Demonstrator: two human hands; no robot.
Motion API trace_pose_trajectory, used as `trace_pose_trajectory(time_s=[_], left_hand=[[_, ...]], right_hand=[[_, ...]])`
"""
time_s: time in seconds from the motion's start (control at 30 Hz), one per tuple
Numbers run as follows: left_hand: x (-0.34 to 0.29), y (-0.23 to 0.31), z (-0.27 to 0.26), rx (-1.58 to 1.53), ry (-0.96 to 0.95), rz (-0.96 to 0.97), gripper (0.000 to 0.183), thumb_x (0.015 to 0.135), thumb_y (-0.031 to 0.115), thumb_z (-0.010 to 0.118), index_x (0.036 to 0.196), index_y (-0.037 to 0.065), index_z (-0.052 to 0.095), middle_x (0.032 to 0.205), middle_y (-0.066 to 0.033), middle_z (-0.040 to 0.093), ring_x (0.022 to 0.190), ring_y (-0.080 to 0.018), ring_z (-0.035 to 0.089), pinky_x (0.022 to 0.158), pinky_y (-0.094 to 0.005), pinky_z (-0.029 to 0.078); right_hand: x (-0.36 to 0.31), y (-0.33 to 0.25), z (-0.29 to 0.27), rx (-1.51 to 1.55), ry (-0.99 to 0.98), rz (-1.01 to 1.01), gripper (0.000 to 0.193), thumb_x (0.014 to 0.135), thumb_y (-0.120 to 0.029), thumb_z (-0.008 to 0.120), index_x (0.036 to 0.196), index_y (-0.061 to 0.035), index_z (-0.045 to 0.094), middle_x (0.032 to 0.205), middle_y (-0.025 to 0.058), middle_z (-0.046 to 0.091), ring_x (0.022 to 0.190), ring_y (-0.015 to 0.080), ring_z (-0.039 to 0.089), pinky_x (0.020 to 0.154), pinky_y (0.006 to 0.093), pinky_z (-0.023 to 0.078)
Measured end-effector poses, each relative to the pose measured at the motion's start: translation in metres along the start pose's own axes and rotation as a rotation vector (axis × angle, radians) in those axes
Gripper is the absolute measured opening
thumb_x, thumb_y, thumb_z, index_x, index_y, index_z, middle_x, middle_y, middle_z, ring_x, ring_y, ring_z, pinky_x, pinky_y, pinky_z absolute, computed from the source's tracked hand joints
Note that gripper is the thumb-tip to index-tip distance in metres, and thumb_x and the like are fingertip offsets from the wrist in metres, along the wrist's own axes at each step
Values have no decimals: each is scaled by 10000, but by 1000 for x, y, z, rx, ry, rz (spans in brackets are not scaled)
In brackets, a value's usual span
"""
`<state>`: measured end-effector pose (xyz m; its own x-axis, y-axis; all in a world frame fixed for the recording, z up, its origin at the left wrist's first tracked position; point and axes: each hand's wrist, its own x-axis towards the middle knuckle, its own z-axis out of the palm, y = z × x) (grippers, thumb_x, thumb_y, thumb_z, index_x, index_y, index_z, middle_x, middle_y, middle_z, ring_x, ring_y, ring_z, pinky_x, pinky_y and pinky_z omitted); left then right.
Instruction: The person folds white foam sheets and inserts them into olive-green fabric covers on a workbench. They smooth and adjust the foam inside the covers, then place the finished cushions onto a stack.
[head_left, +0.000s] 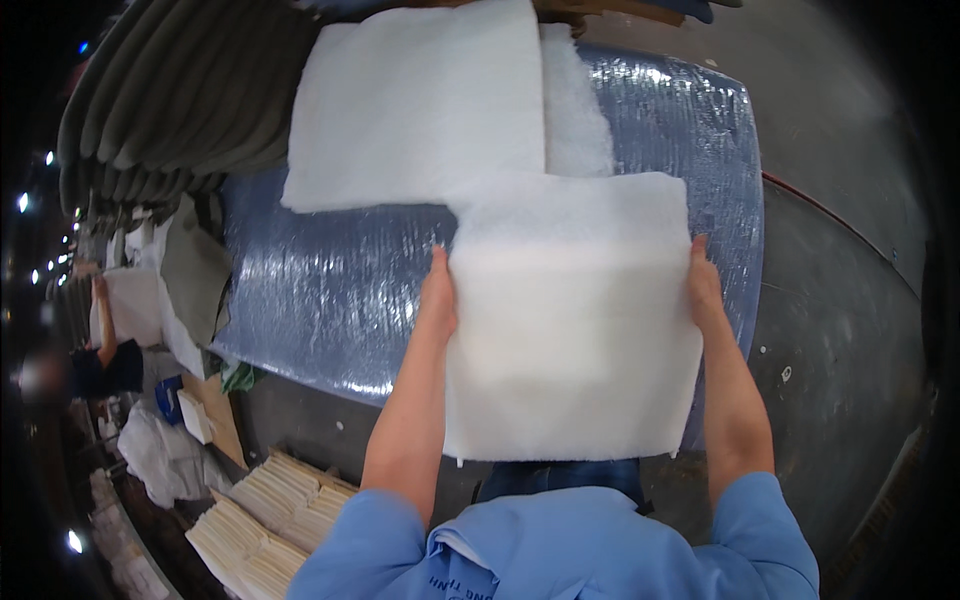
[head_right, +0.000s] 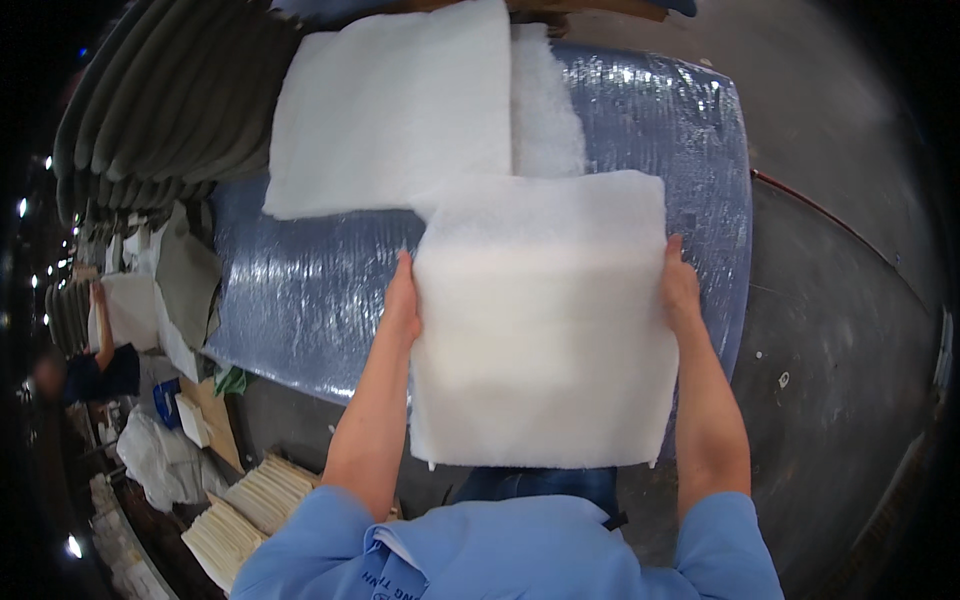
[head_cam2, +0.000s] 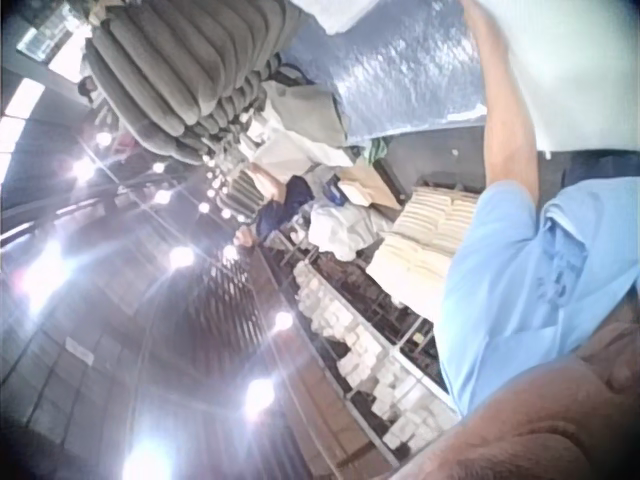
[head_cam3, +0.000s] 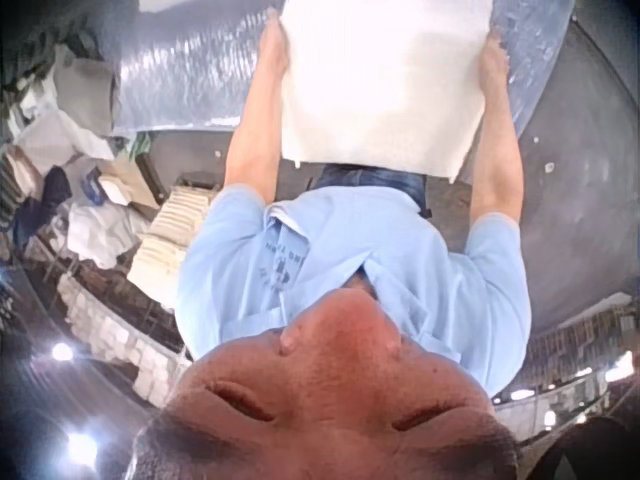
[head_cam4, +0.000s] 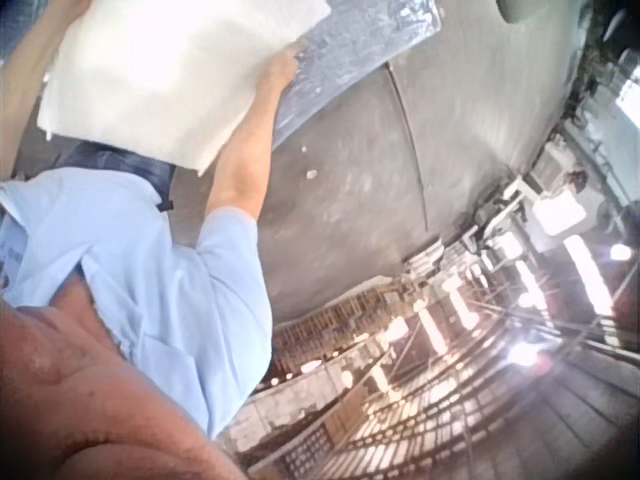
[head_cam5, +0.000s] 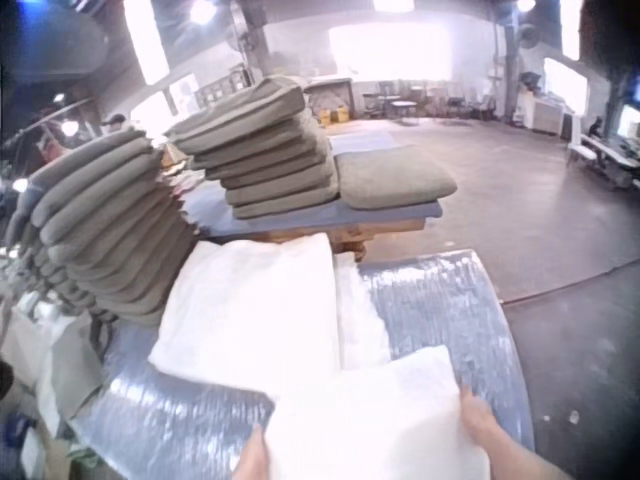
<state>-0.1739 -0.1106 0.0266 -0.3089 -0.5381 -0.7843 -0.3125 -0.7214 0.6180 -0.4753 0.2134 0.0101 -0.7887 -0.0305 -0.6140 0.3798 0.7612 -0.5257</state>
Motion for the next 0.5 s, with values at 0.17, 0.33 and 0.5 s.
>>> trace_pose_trajectory(time_s=[0.17,0.33,0.5], left_hand=[[-3,7,-29,420,134,-12,840,1109,638,297,1522,-67,488,1548,-211,547,1431,-335,523,1173,-460,417],[-41,1,-71,563,356,238,777,1111,606,338,1464,-42,582,1462,-219,625,1367,-359,578,1142,-437,430],[-51,-76,-90,293,104,-27,782,1091,643,409,1438,-30,604,1336,-161,698,1147,-264,662,1046,-385,486]], right_hand=[[-8,-9,-8,238,-220,48,984,1017,-776,413,1481,80,548,1538,258,542,1454,366,493,1175,431,387],[-34,21,-39,171,105,-362,813,1053,-653,498,1420,62,618,1433,186,646,1313,297,606,1101,390,449],[-65,33,-10,71,-49,-161,723,1061,-603,520,1324,47,694,1337,165,703,1237,285,653,1066,391,477]])
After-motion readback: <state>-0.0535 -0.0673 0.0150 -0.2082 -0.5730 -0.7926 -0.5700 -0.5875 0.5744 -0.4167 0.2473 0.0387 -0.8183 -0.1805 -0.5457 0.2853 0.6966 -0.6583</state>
